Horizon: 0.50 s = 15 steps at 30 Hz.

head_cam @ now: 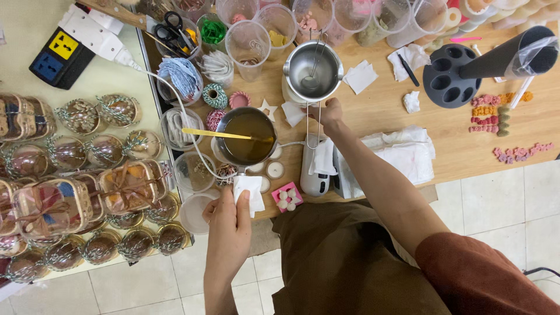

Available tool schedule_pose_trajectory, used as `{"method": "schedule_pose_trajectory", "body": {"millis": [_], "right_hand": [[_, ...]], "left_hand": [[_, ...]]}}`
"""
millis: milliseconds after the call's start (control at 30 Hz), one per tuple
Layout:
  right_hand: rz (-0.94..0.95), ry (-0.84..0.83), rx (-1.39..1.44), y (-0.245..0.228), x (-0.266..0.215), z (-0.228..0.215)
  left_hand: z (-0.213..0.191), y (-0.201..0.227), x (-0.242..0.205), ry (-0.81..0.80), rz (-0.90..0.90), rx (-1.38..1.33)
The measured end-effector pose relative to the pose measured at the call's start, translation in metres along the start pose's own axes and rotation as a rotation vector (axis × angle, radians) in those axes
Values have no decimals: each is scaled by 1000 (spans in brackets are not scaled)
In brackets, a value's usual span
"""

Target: The person wipes a spoon and a small pot with paper tissues at a workbench filled with craft molds and containers.

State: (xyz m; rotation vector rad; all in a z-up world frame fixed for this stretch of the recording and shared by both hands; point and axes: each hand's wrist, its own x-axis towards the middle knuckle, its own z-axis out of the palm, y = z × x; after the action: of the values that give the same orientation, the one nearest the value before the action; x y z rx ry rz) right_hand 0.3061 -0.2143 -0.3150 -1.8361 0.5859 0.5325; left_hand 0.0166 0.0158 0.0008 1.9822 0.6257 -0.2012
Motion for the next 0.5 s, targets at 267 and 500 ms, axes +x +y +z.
{"method": "schedule_pose_trajectory", "body": {"millis": [267,500], "right_hand": [[54,-411,275,25,19,-24],[224,-435,358,27,20,-32]], "left_hand": [[-1,-6,-6,-48,-89,-18],[-2,-1,-6,-30,-80,-27]]}}
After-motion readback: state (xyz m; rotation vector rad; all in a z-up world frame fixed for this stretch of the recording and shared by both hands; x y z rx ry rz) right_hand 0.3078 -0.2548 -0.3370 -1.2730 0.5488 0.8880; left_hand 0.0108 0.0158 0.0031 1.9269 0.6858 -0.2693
